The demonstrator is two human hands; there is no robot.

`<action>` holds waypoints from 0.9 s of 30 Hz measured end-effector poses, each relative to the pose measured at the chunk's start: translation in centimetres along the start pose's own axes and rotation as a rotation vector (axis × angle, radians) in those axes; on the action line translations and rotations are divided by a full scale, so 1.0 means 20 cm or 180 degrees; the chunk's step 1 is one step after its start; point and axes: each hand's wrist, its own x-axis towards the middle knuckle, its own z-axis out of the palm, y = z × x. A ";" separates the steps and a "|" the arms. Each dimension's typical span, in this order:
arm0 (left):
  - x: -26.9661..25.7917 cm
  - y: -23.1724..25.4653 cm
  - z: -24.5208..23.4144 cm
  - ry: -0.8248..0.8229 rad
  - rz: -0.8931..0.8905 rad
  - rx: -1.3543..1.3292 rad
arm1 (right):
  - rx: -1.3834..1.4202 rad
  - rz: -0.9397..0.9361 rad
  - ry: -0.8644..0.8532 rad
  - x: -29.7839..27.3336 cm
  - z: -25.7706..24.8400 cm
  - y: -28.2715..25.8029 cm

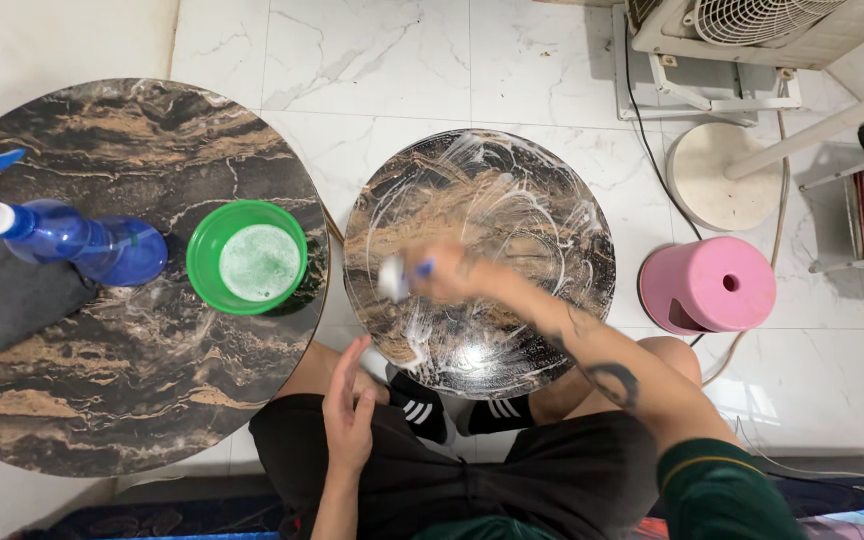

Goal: The person scrubs a round marble-patterned table with a blue toothbrush and soapy water from a green bowl. They repeatedly dip the brush into the bowl and scrub the table surface in circular motions.

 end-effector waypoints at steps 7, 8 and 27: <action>-0.01 -0.02 -0.01 0.0007 -0.0073 0.0026 | 0.0521 0.0950 -0.0167 0.08 -0.18 0.27; -0.02 -0.02 -0.01 0.0015 -0.0088 0.0044 | 0.0393 0.1187 0.0096 0.13 -0.25 0.34; -0.03 -0.02 0.01 -0.0058 -0.0155 0.0041 | 0.0538 0.1777 0.0364 -0.40 -0.20 0.58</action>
